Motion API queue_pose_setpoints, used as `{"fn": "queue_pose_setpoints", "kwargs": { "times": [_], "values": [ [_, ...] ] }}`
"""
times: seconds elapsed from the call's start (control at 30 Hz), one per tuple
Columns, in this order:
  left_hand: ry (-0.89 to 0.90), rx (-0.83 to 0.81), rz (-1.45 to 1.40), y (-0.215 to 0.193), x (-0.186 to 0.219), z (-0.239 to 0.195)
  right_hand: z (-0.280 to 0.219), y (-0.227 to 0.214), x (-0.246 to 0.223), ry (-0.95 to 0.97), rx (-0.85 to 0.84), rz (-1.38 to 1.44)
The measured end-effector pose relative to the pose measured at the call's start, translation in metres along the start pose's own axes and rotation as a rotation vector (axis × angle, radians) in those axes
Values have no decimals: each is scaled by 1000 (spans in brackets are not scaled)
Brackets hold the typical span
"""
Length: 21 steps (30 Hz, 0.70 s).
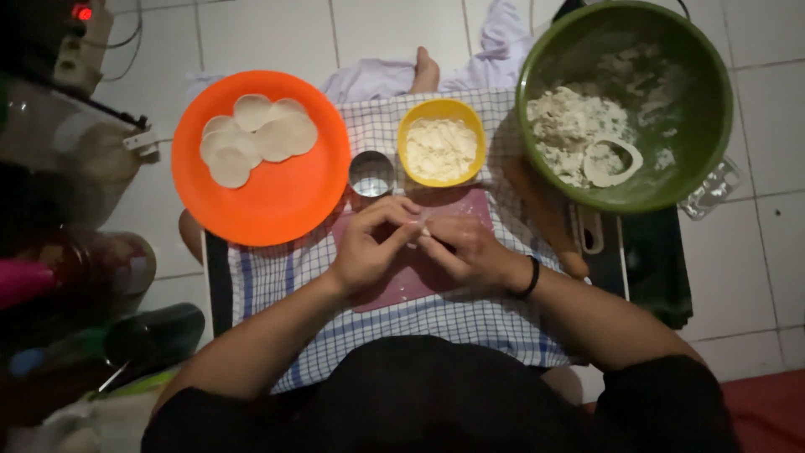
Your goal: The person is manually assembling dumplings by placing filling onto dough circles and pinching the edges to seal them.
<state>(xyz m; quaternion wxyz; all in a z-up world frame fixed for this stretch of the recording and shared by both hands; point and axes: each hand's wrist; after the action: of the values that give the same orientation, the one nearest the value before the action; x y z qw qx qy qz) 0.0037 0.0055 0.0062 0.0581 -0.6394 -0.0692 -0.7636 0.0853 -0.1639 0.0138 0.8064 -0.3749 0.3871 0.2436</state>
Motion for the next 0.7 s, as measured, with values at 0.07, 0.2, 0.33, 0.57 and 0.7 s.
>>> {"fn": "queue_pose_setpoints", "kwargs": {
  "times": [0.07,0.2,0.33,0.57,0.7],
  "values": [
    [-3,-24,26,-1,3,0,-4,-4,1,20,-22,16],
    [-26,-89,137,0,-5,0,-3,-29,-12,63,-187,6],
    [-65,-221,245,-2,2,-3,-5,-75,-50,129,-303,-90],
    [51,-418,565,5,15,-4,-35,-130,-71,215,-405,-287],
    [240,-445,962,10,20,-1,-74,-154,-39,178,-190,-419]
  ]
}}
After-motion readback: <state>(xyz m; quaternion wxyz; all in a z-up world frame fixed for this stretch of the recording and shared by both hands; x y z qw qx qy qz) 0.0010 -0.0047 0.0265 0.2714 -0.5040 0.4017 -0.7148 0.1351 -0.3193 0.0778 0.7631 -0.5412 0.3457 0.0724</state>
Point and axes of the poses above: each hand's wrist, its own z-axis towards the middle knuckle, its own y-axis out of the palm, x = y × z, and after that the axes turned 3 degrees about -y, right-handed
